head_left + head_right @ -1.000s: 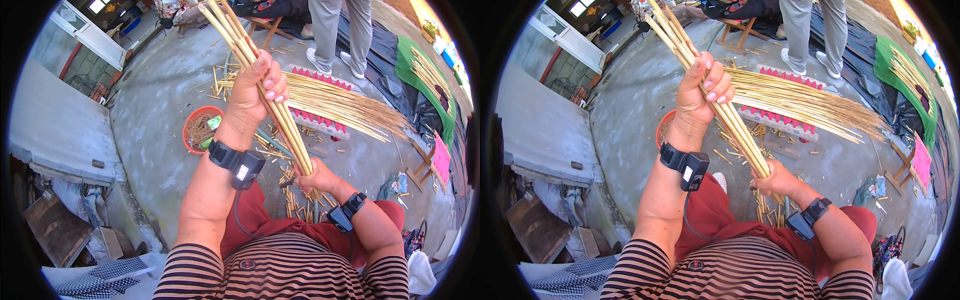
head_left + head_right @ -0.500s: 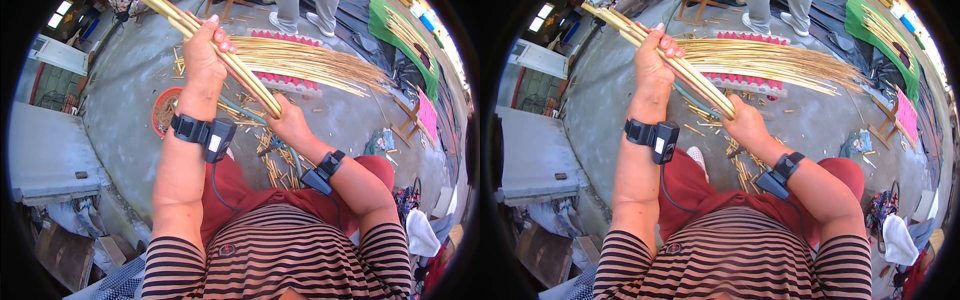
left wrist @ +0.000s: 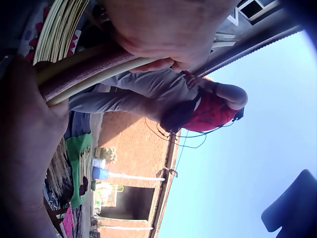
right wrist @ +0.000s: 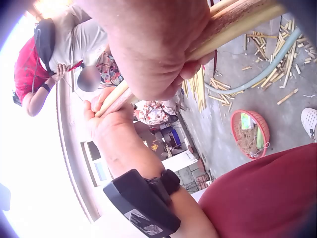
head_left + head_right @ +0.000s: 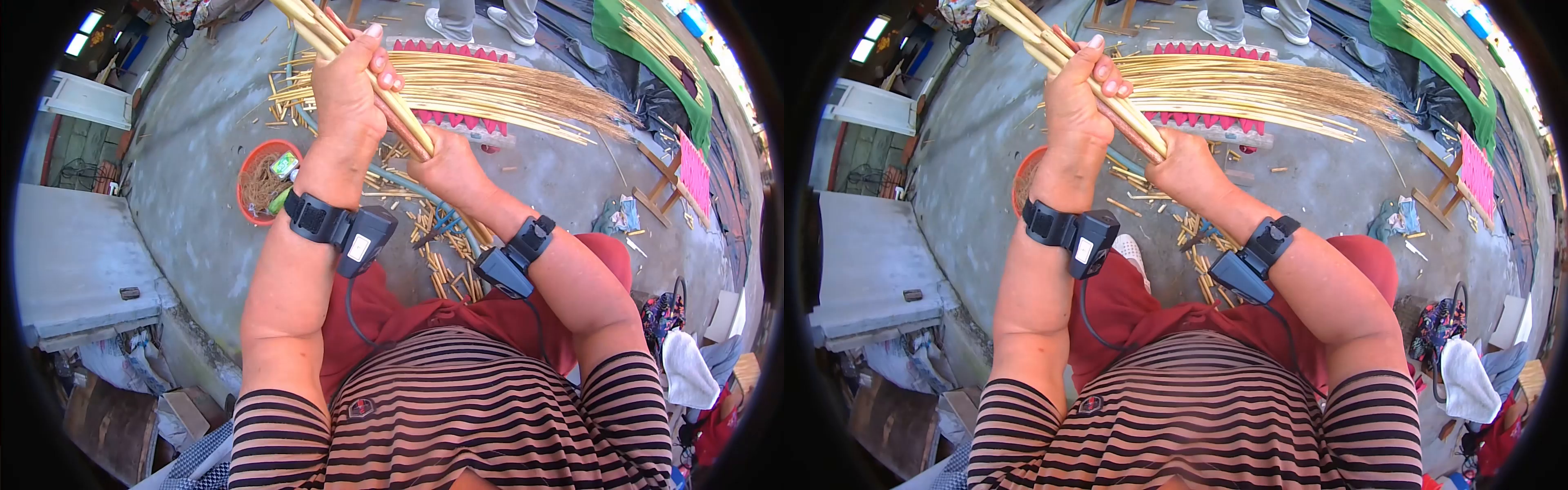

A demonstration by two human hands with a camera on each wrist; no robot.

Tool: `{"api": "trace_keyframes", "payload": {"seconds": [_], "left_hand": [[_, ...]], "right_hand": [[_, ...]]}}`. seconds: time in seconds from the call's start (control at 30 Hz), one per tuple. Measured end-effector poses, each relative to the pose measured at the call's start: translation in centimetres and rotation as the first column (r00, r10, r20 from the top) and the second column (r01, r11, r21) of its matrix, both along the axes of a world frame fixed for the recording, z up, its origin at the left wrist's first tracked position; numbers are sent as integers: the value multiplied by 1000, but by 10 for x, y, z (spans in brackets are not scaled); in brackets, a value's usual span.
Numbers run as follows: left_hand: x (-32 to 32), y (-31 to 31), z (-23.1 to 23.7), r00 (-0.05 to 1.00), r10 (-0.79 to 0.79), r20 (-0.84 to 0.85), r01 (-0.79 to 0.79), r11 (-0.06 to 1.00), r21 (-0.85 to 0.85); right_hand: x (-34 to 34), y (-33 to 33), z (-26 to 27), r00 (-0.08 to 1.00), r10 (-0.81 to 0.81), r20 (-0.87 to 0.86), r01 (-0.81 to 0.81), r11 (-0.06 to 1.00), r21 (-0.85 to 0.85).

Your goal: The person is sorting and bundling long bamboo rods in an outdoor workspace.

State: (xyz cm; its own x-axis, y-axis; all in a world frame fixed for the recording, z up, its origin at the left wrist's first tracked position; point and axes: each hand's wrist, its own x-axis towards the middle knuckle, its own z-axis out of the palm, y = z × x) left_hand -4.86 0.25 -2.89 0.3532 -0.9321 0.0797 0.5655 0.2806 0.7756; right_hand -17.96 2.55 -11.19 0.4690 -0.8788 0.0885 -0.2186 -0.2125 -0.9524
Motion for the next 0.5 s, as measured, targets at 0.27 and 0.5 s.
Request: {"api": "trace_keyframes", "payload": {"seconds": [0.27, 0.5], "left_hand": [[5, 0, -6, 953, -301, 19, 300, 941, -153], [4, 7, -12, 615, -785, -78, 702, 590, -398]], "right_hand": [[-9, 0, 17, 909, 267, 321, -398, 785, 474], [-22, 12, 28, 545, 275, 792, -836, 255, 486]]}}
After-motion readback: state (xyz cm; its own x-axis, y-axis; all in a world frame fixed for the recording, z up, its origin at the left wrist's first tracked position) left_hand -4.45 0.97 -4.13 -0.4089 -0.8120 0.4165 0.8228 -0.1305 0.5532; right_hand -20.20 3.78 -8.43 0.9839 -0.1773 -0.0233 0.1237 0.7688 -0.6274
